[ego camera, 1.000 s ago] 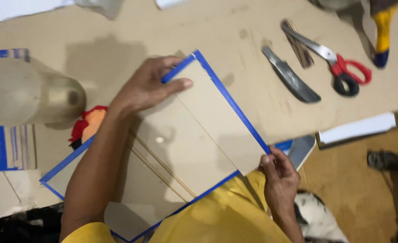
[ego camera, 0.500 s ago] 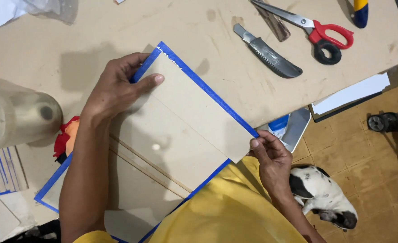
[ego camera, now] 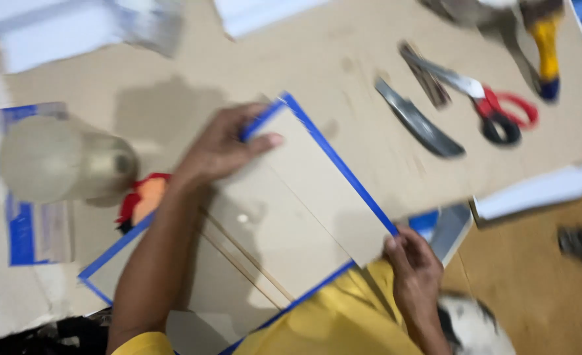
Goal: The person uses a utility knife to trim the edges of a book cover and then applies blue tape to the spine and edges. They smooth the tape with their fingers and use scissors to trim excess tape from the corners.
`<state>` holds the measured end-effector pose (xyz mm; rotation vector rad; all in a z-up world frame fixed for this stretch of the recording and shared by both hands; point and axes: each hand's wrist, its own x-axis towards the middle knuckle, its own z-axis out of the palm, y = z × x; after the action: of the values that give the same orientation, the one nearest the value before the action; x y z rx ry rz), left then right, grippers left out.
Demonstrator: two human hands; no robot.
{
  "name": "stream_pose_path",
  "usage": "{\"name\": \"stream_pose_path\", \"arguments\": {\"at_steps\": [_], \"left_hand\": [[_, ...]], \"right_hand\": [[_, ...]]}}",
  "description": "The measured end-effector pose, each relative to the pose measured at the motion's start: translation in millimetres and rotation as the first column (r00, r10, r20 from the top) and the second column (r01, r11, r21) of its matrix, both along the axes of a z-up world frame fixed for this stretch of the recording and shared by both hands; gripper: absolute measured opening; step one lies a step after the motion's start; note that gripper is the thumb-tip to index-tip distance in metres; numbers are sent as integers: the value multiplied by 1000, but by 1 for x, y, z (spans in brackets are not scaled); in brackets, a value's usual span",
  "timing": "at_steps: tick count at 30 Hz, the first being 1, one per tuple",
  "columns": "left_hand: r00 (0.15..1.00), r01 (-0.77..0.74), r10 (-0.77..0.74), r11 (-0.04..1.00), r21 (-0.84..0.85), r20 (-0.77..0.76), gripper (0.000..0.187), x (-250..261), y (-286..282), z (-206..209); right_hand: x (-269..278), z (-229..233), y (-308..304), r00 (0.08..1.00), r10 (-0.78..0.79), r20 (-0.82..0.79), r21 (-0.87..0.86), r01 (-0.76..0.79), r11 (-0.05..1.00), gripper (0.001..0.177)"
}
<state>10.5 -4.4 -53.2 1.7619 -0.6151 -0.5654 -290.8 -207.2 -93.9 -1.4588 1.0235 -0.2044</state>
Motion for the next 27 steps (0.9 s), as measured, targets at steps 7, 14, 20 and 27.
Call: {"name": "stream_pose_path", "arguments": {"at_steps": [7,14,20,27], "left_hand": [[981,38,-7,987,153,-196,38,-6,-9,29],[972,46,-12,989,142,-235,45,-6,-9,31],[982,42,-9,985,170,-191,37,-8,-9,34],[990,144,-144,987,72,-6,39,-1,0,1]], "right_hand": [[-14,-43,-8,976,-160,147,150,138,979,27],[-19,-56,-12,968,-156,198,160,125,979,28],[-20,-59,-12,961,-168,219,161,134,978,28],[-7,-11,-2,998,-66,-20,9,66,998,38]]}}
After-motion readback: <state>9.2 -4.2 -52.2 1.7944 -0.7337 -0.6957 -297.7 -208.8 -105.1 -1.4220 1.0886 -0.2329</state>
